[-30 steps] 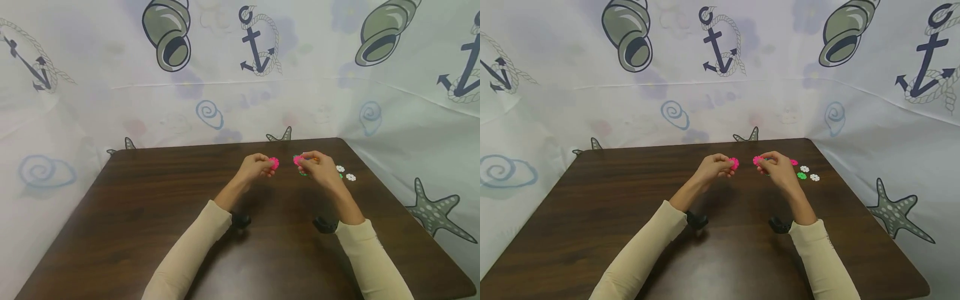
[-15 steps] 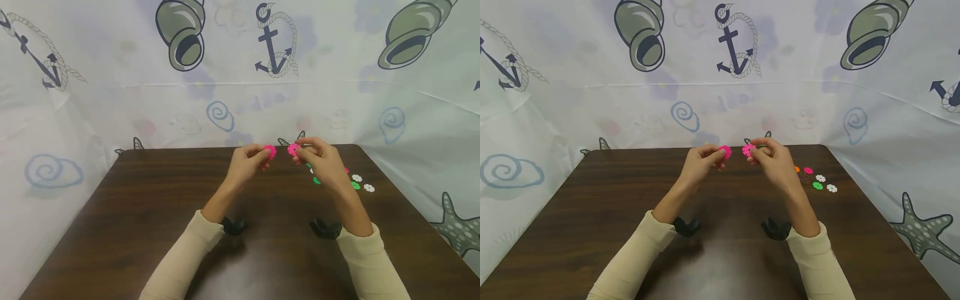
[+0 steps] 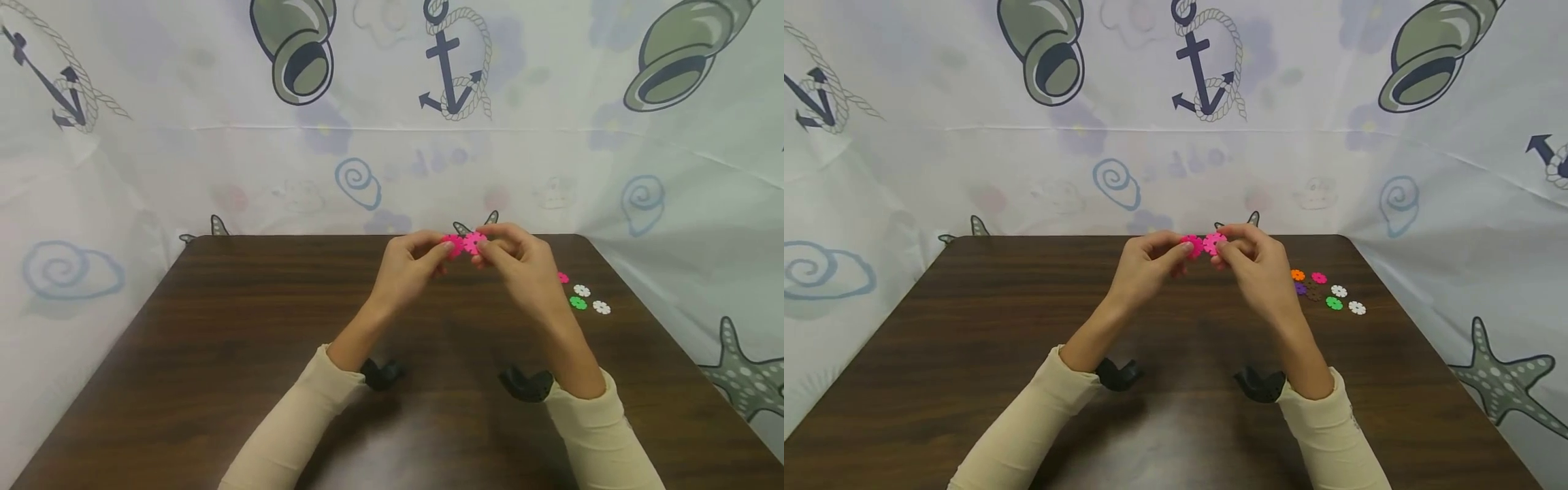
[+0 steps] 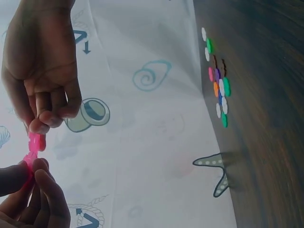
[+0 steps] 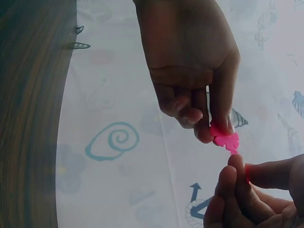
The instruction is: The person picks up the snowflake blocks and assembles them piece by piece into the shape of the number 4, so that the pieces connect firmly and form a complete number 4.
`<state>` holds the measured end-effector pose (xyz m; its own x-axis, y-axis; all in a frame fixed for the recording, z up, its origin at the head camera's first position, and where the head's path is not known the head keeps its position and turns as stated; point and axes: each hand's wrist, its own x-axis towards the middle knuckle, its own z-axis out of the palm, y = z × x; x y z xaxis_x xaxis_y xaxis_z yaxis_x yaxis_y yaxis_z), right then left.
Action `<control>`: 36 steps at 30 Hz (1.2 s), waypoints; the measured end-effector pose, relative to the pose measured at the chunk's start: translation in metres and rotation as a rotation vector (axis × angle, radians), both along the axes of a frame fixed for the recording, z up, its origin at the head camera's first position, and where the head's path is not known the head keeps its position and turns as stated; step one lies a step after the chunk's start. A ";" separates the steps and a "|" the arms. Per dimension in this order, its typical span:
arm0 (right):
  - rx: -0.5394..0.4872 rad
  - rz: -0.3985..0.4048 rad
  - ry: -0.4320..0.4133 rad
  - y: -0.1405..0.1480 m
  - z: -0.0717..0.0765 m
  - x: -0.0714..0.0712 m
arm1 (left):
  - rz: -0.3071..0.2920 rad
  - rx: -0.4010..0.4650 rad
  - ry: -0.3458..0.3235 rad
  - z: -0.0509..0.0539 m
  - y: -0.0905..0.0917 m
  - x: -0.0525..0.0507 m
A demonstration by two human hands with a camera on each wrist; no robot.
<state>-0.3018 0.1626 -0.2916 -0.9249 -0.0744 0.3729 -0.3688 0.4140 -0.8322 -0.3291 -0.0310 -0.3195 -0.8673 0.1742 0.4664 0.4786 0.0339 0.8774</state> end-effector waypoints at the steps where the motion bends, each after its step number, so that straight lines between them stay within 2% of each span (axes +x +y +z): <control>1: -0.003 -0.004 0.003 0.001 0.001 -0.001 | 0.001 -0.004 0.012 0.000 0.001 -0.001; 10: -0.014 -0.015 -0.022 0.002 0.004 -0.006 | 0.081 -0.077 0.145 -0.002 0.009 -0.006; 15: -0.071 -0.042 -0.061 -0.004 -0.003 -0.006 | 0.107 -0.009 0.149 -0.013 0.014 -0.005; 19: -0.142 -0.046 -0.104 -0.010 -0.005 -0.003 | 0.122 0.085 0.146 -0.020 0.017 -0.001; 24: -0.182 -0.052 -0.120 -0.013 0.002 0.002 | 0.119 0.160 0.246 -0.020 0.024 0.000; 28: -0.165 -0.066 -0.132 -0.013 0.006 0.009 | 0.103 0.146 0.310 -0.018 0.025 0.001; 30: -0.153 -0.068 -0.142 -0.013 0.007 0.012 | 0.089 0.113 0.293 -0.017 0.023 0.002; 32: -0.148 -0.056 -0.144 -0.011 0.007 0.012 | 0.062 0.063 0.247 -0.014 0.020 0.001; 36: -0.090 -0.012 -0.148 -0.006 0.009 0.006 | 0.015 -0.034 0.158 -0.006 0.012 -0.003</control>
